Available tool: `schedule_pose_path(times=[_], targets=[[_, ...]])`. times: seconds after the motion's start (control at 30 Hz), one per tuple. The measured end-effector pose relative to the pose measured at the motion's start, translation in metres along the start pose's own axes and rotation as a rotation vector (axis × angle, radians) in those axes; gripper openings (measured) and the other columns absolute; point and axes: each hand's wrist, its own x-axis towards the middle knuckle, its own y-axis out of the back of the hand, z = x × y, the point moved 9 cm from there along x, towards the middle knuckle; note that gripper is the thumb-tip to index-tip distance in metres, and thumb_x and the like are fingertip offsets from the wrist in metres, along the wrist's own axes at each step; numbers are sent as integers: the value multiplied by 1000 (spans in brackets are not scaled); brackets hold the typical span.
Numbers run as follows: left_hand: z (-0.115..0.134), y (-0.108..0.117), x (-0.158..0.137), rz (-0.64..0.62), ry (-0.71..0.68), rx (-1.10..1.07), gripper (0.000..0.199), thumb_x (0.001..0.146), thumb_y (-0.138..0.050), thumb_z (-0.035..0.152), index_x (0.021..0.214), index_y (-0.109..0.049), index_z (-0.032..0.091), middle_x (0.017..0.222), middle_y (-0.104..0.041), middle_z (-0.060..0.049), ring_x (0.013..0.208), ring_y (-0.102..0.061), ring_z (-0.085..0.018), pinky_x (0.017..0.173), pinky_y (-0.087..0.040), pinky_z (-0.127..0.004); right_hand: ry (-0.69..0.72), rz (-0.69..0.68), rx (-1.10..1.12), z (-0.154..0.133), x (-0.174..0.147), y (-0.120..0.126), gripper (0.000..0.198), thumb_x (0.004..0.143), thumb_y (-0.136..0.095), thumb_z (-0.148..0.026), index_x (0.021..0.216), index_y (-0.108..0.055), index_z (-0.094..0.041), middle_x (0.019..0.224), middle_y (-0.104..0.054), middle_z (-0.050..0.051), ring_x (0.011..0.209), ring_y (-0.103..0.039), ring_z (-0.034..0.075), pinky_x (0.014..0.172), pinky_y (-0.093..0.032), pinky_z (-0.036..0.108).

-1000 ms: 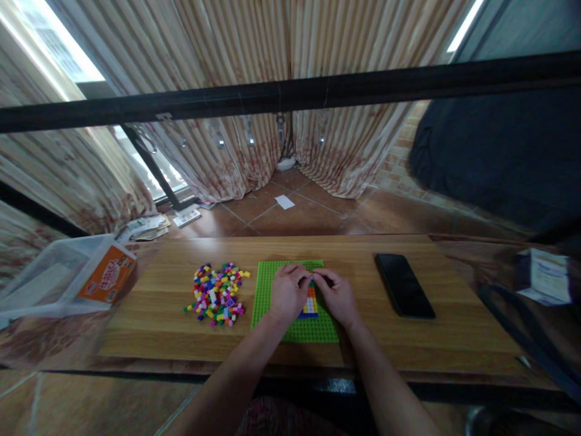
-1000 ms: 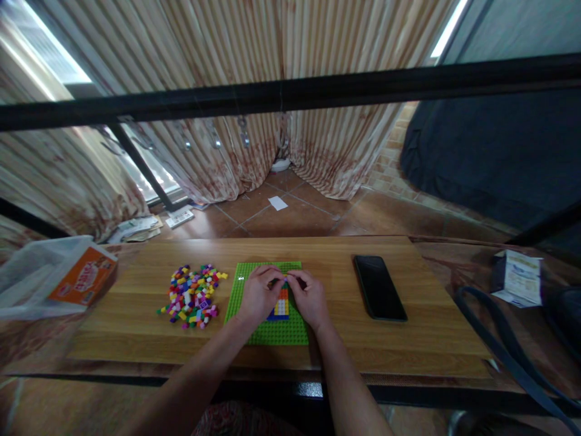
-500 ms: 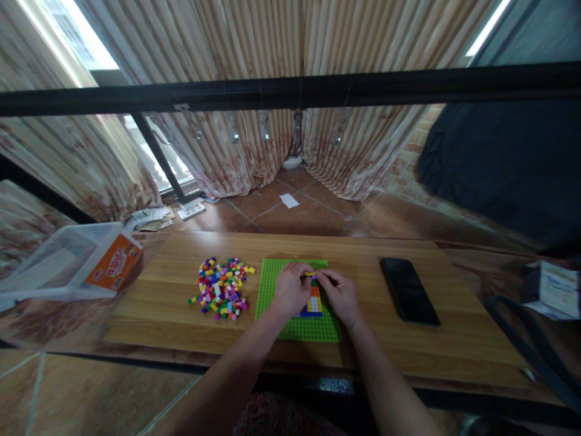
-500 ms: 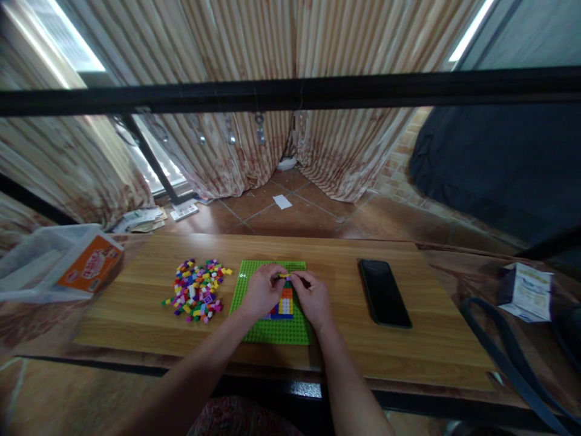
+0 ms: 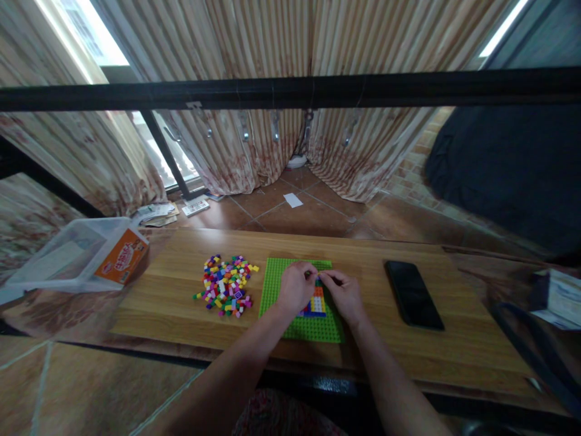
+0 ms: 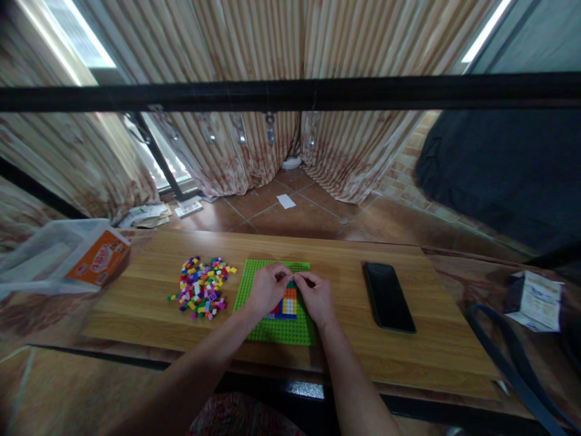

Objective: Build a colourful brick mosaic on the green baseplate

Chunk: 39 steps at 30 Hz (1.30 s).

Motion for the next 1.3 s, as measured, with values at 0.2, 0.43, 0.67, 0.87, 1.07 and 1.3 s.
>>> schedule_pose_path(times=[0.2, 0.43, 0.67, 0.87, 1.07, 1.3], targets=[[9, 6, -8, -1, -83, -24, 13, 80, -56, 11, 77, -65, 21, 82, -68, 0, 83, -61, -15, 82, -50, -29, 46, -22, -101, -7, -5, 1, 39, 82, -55, -54, 85, -73, -20, 84, -74, 5, 79, -66, 22, 73, -51, 33], [-12, 69, -35, 167, -143, -13, 18, 83, -52, 9, 92, -63, 20, 98, -67, -4, 96, -61, -16, 90, -50, -31, -16, 13, -111, 12, -7, 7, 49, 84, -49, -61, 91, -73, -18, 86, -74, 6, 81, -67, 24, 74, -50, 34], [-92, 149, -65, 363, 109, 227, 18, 82, -50, 9, 86, -64, 19, 93, -68, -5, 91, -62, -18, 87, -50, -34, -25, 30, -134, 9, -11, 9, 46, 84, -51, -59, 90, -74, -20, 89, -74, 7, 83, -68, 24, 73, -52, 33], [-107, 169, -70, 403, 183, 351, 18, 84, -51, 14, 91, -66, 20, 100, -67, -6, 95, -62, -19, 86, -49, -33, -5, 51, -150, 11, -11, 11, 43, 83, -54, -56, 92, -73, -19, 91, -74, 7, 83, -67, 23, 73, -52, 32], [-93, 145, -43, 248, 108, 585, 18, 82, -55, 18, 93, -69, 20, 103, -67, -7, 98, -58, -22, 92, -45, -37, -9, 54, -151, 14, -11, 11, 42, 82, -55, -55, 89, -73, -18, 90, -74, 7, 83, -67, 23, 76, -52, 34], [-91, 131, -30, 129, 119, 722, 24, 88, -47, 20, 78, -69, 19, 86, -67, -8, 86, -59, -22, 85, -44, -37, 9, 44, -140, 6, -11, 9, 41, 83, -54, -55, 86, -72, -18, 87, -73, 7, 82, -66, 22, 76, -50, 33]])
